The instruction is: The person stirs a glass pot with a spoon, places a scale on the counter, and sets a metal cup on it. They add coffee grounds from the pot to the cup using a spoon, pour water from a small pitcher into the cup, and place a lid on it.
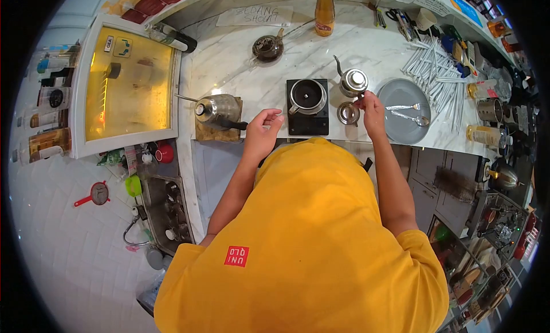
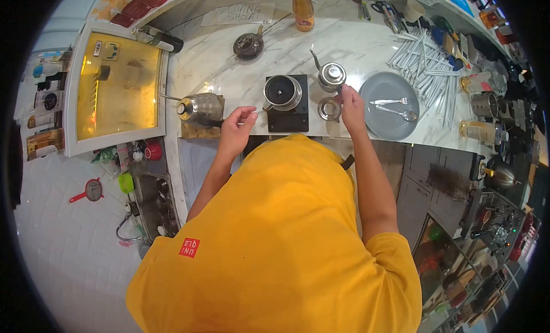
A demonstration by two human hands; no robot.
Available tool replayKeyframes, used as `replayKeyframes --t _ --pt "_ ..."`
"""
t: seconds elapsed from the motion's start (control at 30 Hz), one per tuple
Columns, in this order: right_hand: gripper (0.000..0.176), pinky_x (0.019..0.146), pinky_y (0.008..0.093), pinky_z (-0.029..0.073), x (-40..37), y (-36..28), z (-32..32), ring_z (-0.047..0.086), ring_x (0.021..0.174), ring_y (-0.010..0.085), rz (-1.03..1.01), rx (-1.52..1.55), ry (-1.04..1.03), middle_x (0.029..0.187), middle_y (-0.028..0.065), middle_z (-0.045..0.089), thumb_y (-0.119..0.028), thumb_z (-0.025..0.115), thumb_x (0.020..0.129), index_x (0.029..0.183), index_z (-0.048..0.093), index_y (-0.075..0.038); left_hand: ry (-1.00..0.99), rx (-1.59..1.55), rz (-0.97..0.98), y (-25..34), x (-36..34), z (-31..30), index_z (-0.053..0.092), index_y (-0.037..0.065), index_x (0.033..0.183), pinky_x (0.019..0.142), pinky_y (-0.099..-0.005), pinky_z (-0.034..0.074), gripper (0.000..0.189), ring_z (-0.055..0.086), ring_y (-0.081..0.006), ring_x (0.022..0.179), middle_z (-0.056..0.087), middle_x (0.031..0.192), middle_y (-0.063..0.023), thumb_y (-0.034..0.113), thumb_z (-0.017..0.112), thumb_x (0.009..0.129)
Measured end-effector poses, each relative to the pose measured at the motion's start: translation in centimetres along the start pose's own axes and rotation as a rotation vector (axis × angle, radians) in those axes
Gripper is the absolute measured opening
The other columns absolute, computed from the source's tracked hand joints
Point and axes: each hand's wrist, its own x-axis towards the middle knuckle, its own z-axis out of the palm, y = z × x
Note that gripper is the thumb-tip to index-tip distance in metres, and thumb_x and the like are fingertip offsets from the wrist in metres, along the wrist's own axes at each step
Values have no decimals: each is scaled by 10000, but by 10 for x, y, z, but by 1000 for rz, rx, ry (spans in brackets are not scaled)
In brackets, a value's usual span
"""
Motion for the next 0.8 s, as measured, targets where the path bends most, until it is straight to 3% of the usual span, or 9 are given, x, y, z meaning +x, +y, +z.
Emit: replayKeyframes --t 0.1,0.23,0.37,0.57,0.8 --pt "407 735 277 447 -27 -28 2 525 745 104 -120 63 28 785 21 593 -311 470 1090 869 631 -10 -62 -32 22 -3 -1 -4 695 42 1130 755 -271 489 264 628 -108 855 721 957 -33 228 718 944" --pt "429 754 308 454 -67 -64 5 511 751 117 -93 144 57 746 7 491 -324 448 1099 787 538 -45 -115 -42 38 -6 3 -9 696 53 1140 772 -285 486 275 632 -109 865 723 962 -24 248 716 946" --pt "425 778 323 458 -104 -96 15 517 779 144 -101 241 17 767 7 474 -355 438 1105 793 476 -69 -161 -35 59 -6 10 -12 702 54 1133 778 -291 484 276 635 -110 868 722 954 -21 256 718 944" --pt "421 775 321 452 -140 -91 34 520 787 153 -87 284 81 775 5 480 -362 442 1103 806 482 -67 -210 -78 133 -13 19 -10 703 26 1107 790 -284 492 256 637 -114 857 714 927 -33 220 721 941" --pt "430 764 329 464 -165 -87 45 467 733 137 -96 127 137 748 6 442 -330 433 1103 764 458 -67 -270 -82 166 -10 18 -12 700 2 1097 815 -289 513 234 640 -127 847 704 897 -51 180 710 945"
